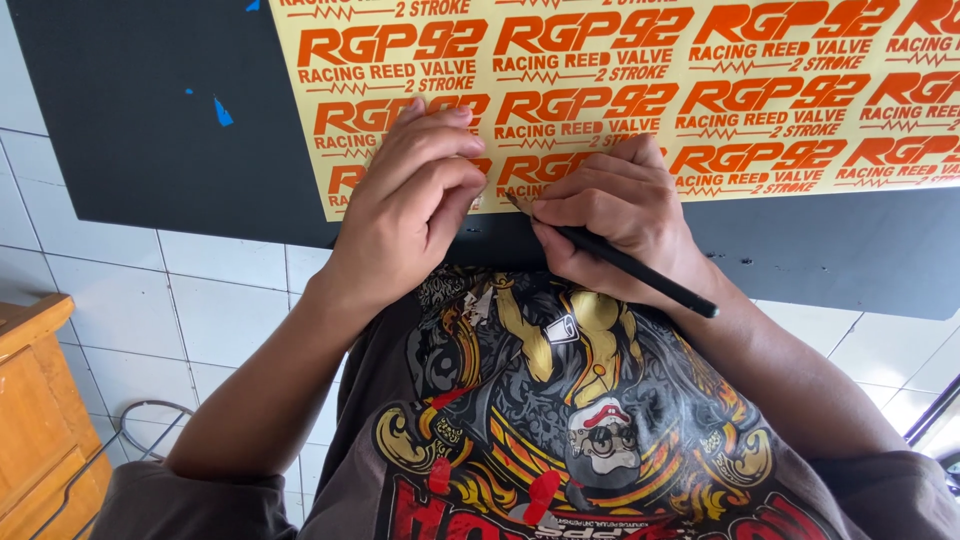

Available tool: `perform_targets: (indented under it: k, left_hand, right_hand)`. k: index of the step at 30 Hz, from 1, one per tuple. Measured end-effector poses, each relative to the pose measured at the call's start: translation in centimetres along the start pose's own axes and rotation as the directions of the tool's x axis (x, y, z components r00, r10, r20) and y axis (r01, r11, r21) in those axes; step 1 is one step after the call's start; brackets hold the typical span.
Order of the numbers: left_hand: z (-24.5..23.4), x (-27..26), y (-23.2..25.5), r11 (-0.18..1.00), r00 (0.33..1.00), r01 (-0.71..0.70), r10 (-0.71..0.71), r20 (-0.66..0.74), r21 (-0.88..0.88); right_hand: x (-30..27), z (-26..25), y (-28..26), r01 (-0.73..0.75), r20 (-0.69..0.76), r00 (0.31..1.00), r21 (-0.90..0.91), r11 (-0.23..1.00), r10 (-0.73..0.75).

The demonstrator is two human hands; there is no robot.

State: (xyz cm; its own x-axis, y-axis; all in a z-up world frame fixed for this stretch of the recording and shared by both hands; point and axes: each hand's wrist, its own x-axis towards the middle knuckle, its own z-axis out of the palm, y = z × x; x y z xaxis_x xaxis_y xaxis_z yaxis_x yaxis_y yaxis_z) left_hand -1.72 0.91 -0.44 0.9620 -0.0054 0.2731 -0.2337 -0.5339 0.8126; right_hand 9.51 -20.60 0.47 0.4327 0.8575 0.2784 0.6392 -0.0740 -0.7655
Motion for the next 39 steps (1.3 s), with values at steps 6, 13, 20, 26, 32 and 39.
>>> perform_targets:
  k: [6, 13, 20, 26, 32, 39]
  left_hand:
    - [-0.3, 0.2, 0.1, 0.998, 0.996, -0.016, 0.012, 0.084, 0.053]
    - [-0.1, 0.2, 0.1, 0.988, 0.993, -0.064, 0.049, 0.103, 0.144]
    - [0.1, 0.1, 0.1, 0.994, 0.996, -0.026, 0.017, 0.085, 0.111]
    - [0.1, 0.0, 0.2, 0.999, 1.0, -0.011, 0.011, -0.001, 0.034]
    - [0.2, 0.2, 0.3, 0.994, 0.999, -0.006, 0.003, 0.033, 0.108]
    - [-0.9, 2.1, 2.2, 0.99, 0.992, 0.084, -0.094, 0.085, 0.114]
  right_hand:
    - [0.1, 0.0, 0.0, 0.017, 0.004, 1.0, -0.04, 0.999, -0.017]
    - [0.2, -0.1, 0.0, 0.025, 0.033, 0.999, -0.044, 0.999, -0.023]
    - [-0.4, -0.2, 0.2, -0.008, 0.02, 1.0, 0.058, 0.998, 0.006]
    - [-1.3, 0.1, 0.0, -0.098, -0.119, 0.987, 0.093, 0.991, 0.109]
    - [-2.1, -1.0, -1.2, -0.304, -0.33, 0.884, 0.132, 0.943, 0.331]
    - [-3.5, -0.9, 1.6, -0.258, -0.301, 0.928, -0.098, 0.961, 0.218]
